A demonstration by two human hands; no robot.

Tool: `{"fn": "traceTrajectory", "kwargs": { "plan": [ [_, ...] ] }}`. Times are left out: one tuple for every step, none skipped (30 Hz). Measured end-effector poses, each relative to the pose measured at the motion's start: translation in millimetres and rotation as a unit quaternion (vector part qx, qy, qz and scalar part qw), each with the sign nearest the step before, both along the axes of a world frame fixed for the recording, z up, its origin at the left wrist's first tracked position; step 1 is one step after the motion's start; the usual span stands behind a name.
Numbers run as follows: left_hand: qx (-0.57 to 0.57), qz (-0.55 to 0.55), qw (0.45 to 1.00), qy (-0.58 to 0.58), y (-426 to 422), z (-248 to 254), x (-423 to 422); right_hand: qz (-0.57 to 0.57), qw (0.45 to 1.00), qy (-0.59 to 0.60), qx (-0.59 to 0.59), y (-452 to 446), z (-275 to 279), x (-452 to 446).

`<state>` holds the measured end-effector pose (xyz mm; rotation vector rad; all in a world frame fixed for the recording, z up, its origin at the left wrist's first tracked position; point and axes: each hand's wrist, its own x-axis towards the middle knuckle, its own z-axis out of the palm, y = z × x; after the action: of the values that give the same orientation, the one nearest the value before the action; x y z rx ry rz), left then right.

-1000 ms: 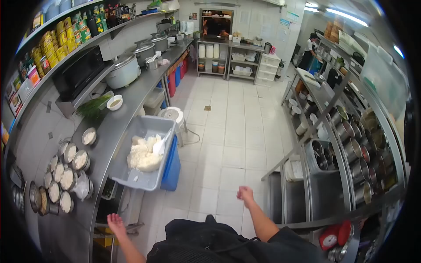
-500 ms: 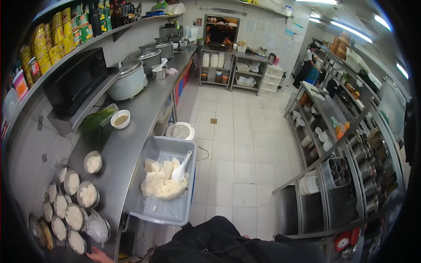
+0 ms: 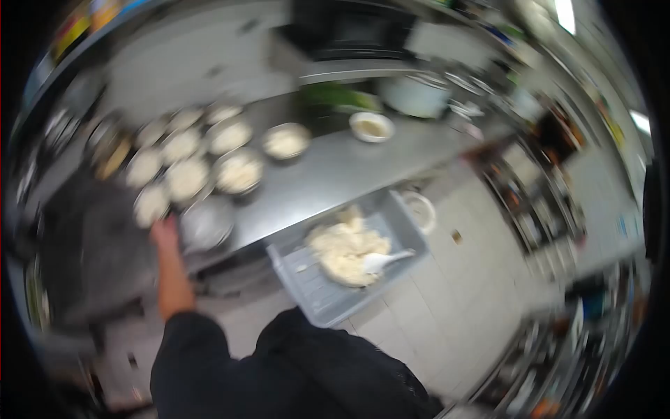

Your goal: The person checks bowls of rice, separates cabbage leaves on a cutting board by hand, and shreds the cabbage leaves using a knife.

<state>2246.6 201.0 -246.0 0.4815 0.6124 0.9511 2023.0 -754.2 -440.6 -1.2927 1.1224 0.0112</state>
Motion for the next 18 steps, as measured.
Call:
{"fn": "traceTrajectory", "kwargs": {
  "plan": [
    [0.017, 0.039, 0.999, 0.028, -4.3, 4.2, 3.6, 0.026, 1.0, 0.014, -0.004, 0.7, 0.6, 11.2],
    [-0.032, 0.069, 0.994, 0.083, -9.1, 11.1, 5.5, 0.062, 0.997, 0.036, 0.003, 10.3, 20.9, 24.9],
    [-0.068, 0.099, 0.982, 0.142, -28.0, 38.7, 9.1, 0.096, 0.994, 0.052, 0.008, 20.5, 29.3, 36.2],
    [-0.059, 0.109, 0.979, 0.162, -43.3, 57.0, 9.7, 0.122, 0.991, 0.06, 0.011, 28.5, 34.0, 45.4],
    [-0.05, 0.111, 0.976, 0.178, -49.6, 67.6, 8.5, 0.142, 0.988, 0.067, 0.012, 34.9, 37.6, 51.9],
    [-0.059, 0.115, 0.975, 0.178, -46.5, 68.1, 3.7, 0.157, 0.985, 0.072, 0.014, 40.8, 41.8, 55.4],
    [-0.057, 0.118, 0.972, 0.193, -42.6, 64.3, 1.7, 0.173, 0.981, 0.081, 0.016, 45.5, 44.5, 57.1],
    [-0.053, 0.12, 0.969, 0.207, -39.5, 60.5, 2.4, 0.183, 0.979, 0.087, 0.018, 50.7, 47.6, 56.3],
    [-0.061, 0.121, 0.969, 0.209, -32.0, 49.5, 4.8, 0.191, 0.977, 0.095, 0.018, 55.6, 52.7, 56.7],
    [-0.087, 0.153, 0.965, 0.193, -23.1, 38.6, 7.2, 0.196, 0.975, 0.102, 0.019, 58.3, 57.1, 53.3],
    [-0.113, 0.184, 0.959, 0.182, -16.0, 24.0, 7.1, 0.198, 0.974, 0.11, 0.019, 60.4, 59.5, 48.4],
    [-0.116, 0.183, 0.957, 0.193, -15.1, 21.0, 5.0, 0.199, 0.973, 0.118, 0.017, 62.0, 64.3, 43.4],
    [-0.118, 0.166, 0.96, 0.193, -18.6, 26.0, 3.4, 0.197, 0.972, 0.124, 0.018, 63.4, 67.6, 37.0],
    [-0.119, 0.146, 0.963, 0.194, -24.0, 33.2, 4.2, 0.195, 0.972, 0.13, 0.016, 64.2, 71.0, 29.8],
    [-0.119, 0.139, 0.961, 0.209, -31.4, 41.6, 7.4, 0.189, 0.973, 0.134, 0.017, 65.1, 73.8, 22.8],
    [-0.095, 0.106, 0.962, 0.233, -39.9, 52.5, 12.1, 0.181, 0.974, 0.138, 0.018, 66.0, 77.5, 15.9],
    [-0.071, 0.073, 0.962, 0.254, -48.1, 65.3, 17.3, 0.178, 0.973, 0.143, 0.02, 68.2, 79.1, 8.8],
    [-0.07, 0.065, 0.959, 0.267, -56.4, 82.1, 24.4, 0.17, 0.974, 0.146, 0.021, 69.8, 80.8, 0.9]
  ]
}}
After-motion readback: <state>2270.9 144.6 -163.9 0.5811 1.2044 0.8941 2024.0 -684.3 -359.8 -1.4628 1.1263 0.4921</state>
